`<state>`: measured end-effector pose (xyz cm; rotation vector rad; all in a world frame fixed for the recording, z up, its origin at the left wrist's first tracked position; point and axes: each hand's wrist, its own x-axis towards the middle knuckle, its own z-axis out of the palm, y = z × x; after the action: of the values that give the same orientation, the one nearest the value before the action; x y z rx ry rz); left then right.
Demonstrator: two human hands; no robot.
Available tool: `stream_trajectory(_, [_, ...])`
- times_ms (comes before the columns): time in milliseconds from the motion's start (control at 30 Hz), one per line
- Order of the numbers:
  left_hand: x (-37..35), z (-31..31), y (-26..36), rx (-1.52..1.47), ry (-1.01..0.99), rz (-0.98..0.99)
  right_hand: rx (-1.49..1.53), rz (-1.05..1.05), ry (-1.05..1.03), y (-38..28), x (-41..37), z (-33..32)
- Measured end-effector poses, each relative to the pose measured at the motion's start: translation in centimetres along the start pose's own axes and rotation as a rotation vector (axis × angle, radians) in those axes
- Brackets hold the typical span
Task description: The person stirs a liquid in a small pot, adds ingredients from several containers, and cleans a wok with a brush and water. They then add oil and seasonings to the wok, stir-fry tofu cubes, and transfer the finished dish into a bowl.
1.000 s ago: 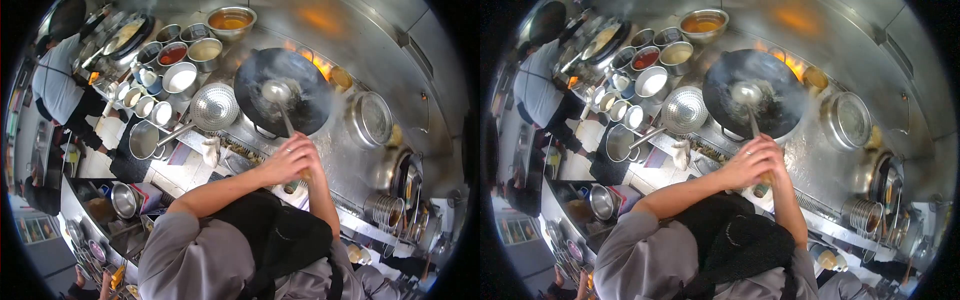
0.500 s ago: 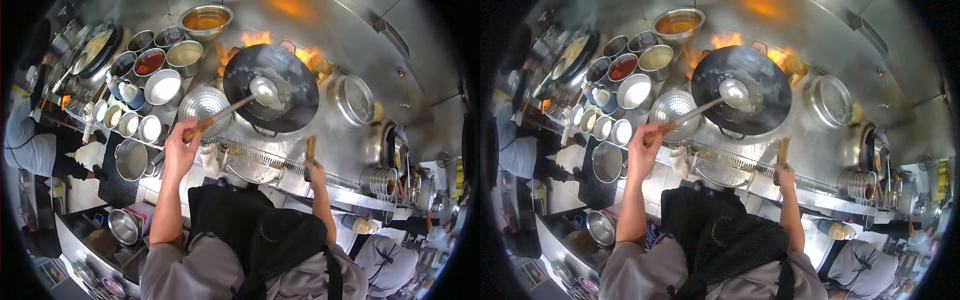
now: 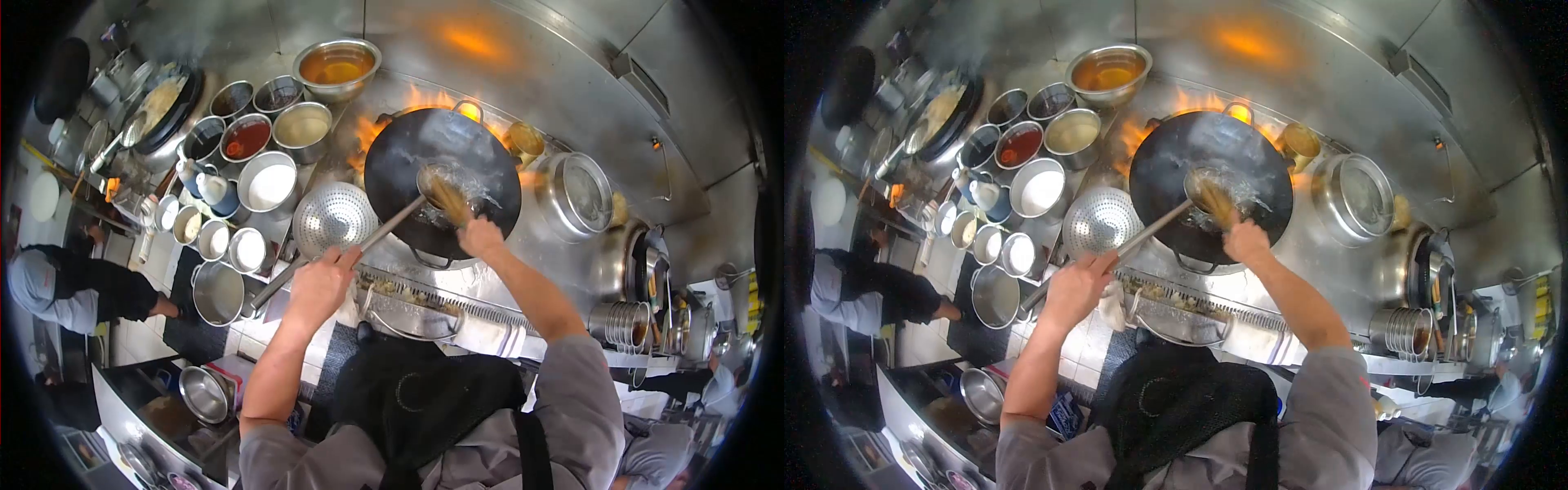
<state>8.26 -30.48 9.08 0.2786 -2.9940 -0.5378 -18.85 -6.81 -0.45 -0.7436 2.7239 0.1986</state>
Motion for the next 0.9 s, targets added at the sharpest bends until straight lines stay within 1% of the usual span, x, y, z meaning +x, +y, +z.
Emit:
stream_trajectory(67, [1.1, -1.1, 0.5, 0.038, 0.015, 0.05, 0.85, -0.044, -0.296, 0.3, 1.0, 0.1])
stream_trajectory(133, [1.2, -2.8, 1.2, 0.115, -0.042, -0.013, 0.345, -0.2, -0.106, 3.2, 1.9, -0.7])
stream_trajectory(200, [1.3, -2.1, 1.1, 0.102, -0.027, -0.004, 0.064, -0.115, 0.188, 5.8, 3.2, -1.7])
stream_trajectory(233, [1.3, -0.4, 0.5, 0.022, -0.006, -0.022, 0.067, -0.116, 0.194, 6.0, 3.6, -1.5])
stream_trajectory(267, [1.3, 1.4, -0.4, -0.055, 0.017, -0.037, 0.254, 0.057, 0.396, 6.3, 4.5, -0.9])
stream_trajectory(300, [1.1, 3.7, -1.8, -0.043, 0.024, -0.028, 0.447, 0.236, 0.596, 6.5, 5.2, -0.6])
stream_trajectory(333, [0.6, 6.4, -3.5, -0.684, -0.124, -0.246, 0.458, 0.245, 0.606, 6.6, 5.1, -0.6])
stream_trajectory(367, [-0.1, 7.8, -4.1, -1.323, -0.284, -0.466, 0.493, 0.188, 0.58, 6.4, 4.7, -0.2])
stream_trajectory(400, [-0.5, 7.5, -2.4, -1.585, -0.362, -0.653, 0.525, 0.134, 0.555, 6.1, 3.9, 0.1])
stream_trajectory(467, [-0.9, 8.4, -0.2, -1.826, -0.432, -0.728, 0.306, -0.156, 0.383, 4.0, 0.6, 1.3])
stream_trajectory(533, [-1.4, 9.9, 0.3, -2.006, -0.503, -0.658, 0.257, -0.483, 0.268, 2.7, -2.8, 0.9])
stream_trajectory(567, [-1.7, 10.3, 0.6, -2.113, -0.456, -0.709, 0.189, -0.536, 0.308, 3.2, -2.6, 0.7])
stream_trajectory(600, [-1.9, 10.7, 0.5, -2.106, -0.466, -0.721, 0.22, -0.426, 0.374, 4.5, -0.4, 2.6])
stream_trajectory(633, [-2.1, 10.3, 1.0, -2.105, -0.455, -0.686, 0.302, -0.245, 0.428, 4.8, 1.2, 3.4])
stream_trajectory(667, [-2.1, 10.0, 1.5, -2.106, -0.435, -0.638, 0.374, -0.067, 0.49, 4.5, 1.9, 2.7])
stream_trajectory(700, [-1.9, 9.6, 2.0, -2.088, -0.414, -0.655, 0.356, -0.084, 0.425, 4.4, 1.2, 2.5])
stream_trajectory(733, [-1.3, 9.6, 2.3, -2.082, -0.416, -0.649, 0.36, -0.081, 0.432, 4.8, 1.2, 2.2])
stream_trajectory(800, [-1.4, 9.8, 3.2, -1.367, -0.305, -0.589, 0.144, -0.304, 0.328, 6.0, -0.4, 2.8])
stream_trajectory(833, [-2.0, 14.1, 2.0, -0.769, 0.14, -0.067, 0.227, -0.209, 0.347, 7.1, -0.2, 2.1])
stream_trajectory(867, [-1.7, 13.3, 2.6, -0.772, 0.144, -0.063, 0.236, -0.129, 0.339, 7.8, 0.3, 1.6])
stream_trajectory(900, [-1.2, 12.4, 3.0, -0.464, 0.113, -0.093, 0.179, -0.09, 0.334, 8.5, 1.1, 1.2])
